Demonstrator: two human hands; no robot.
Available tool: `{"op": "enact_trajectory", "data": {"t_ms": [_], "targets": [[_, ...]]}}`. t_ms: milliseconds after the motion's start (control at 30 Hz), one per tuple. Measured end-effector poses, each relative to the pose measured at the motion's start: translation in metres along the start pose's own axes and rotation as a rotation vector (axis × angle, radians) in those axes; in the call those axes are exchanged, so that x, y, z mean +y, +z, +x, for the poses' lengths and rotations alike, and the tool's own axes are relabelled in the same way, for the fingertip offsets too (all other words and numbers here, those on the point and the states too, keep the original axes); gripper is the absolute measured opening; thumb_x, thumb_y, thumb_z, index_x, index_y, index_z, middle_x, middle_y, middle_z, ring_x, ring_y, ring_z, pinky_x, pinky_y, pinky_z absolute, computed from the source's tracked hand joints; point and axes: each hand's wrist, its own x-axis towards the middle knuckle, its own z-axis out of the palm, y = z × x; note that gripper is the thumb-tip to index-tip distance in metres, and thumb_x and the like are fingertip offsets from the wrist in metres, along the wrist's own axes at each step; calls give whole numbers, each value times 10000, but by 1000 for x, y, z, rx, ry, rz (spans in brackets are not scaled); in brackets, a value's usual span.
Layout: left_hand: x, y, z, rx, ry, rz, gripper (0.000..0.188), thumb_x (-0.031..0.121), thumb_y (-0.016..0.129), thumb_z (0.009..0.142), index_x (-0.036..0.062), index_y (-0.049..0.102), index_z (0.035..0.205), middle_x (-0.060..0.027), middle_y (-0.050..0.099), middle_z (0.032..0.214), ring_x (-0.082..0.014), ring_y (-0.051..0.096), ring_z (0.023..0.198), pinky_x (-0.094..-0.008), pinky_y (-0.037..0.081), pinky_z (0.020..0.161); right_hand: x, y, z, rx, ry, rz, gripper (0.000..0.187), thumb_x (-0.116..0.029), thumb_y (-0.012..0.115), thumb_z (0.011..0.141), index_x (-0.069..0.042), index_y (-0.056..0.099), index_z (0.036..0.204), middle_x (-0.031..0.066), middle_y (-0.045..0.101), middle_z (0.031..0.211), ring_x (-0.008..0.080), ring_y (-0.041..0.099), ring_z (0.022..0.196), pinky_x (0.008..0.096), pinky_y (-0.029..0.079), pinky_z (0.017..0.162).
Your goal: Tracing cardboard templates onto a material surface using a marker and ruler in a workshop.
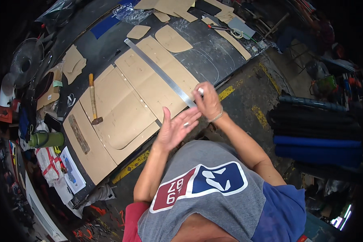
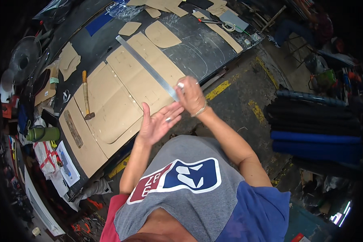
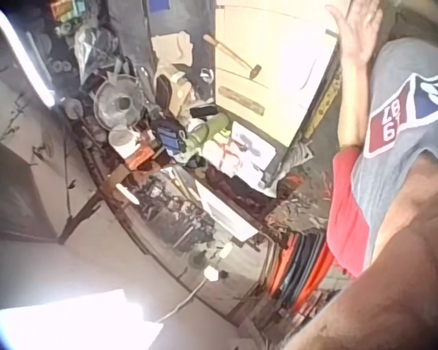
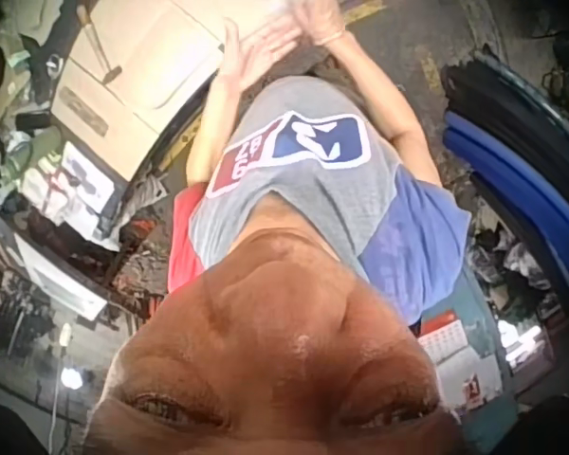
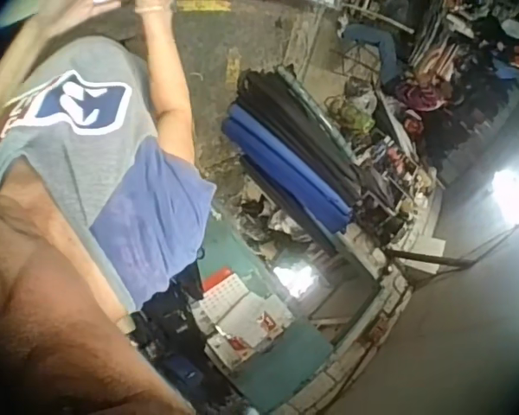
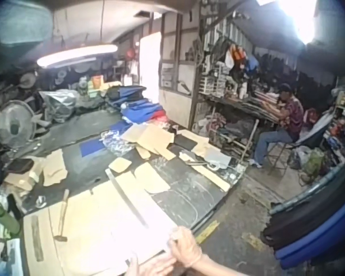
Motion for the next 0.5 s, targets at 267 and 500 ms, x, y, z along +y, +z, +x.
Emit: {"op": "enact_trajectory", "data": {"t_ms": [267,500], "targets": [[12,-77,-72,483,171,222,463,398,468,1059,14,580,1292,-140,633,1286,-260,605,1205,-397,501,1002,63,-22,-108,-326,839,-27,344,-332,677,924,-35,507,957,152,614,761,350,628,701,443,495,658],[-1,-96,-97,774,118,379,377,303,508,1059,32,567,1314,-89,651,1211,-174,625,1111,-310,505,934,118,-54,-337,-647,1262,-196,363,-342,713,866,-37,540,961,157,663,829,319,666,781,441,515,743]]}}
